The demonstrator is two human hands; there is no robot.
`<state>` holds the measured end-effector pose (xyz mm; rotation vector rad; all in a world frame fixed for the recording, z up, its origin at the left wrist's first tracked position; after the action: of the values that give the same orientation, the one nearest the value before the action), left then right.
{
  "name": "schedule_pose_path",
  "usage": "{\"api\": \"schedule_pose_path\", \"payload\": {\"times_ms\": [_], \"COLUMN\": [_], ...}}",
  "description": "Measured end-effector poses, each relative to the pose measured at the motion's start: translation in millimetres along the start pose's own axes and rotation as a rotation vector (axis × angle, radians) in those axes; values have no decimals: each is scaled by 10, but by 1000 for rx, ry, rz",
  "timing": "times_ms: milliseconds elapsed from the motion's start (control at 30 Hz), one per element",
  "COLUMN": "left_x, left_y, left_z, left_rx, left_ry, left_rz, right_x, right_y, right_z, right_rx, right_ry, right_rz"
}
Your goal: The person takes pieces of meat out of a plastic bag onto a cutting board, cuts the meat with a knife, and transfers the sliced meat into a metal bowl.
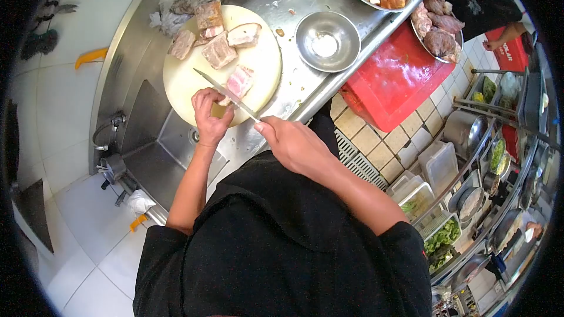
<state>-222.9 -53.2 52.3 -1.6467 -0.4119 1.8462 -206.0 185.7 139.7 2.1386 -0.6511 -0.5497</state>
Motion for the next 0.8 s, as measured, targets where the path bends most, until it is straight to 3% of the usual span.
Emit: {"api": "schedule_pose_path", "payload": {"times_ms": [400, 800], "left_x": [19, 25], "left_y": [5, 41], "left_z": [-22, -37], "left_rx": [-4, 11], "left_ry": [-10, 22], "left_rz": [7, 16], "right_x": [94, 105], "right_y": [0, -14], "right_z": [-133, 187], "right_rx": [1, 18], "right_ry": [-33, 45], "right_rz": [-140, -80]}}
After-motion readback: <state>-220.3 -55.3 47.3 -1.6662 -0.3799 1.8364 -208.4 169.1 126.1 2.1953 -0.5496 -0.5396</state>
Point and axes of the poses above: each hand's wrist, its own z-axis towards the middle knuckle, its own x-axis out of the palm, y = z × x, the point moved 5 cm from there along z, towards the middle knuckle, and after that the axes turned 13 degrees about y, right-handed, at the moved point
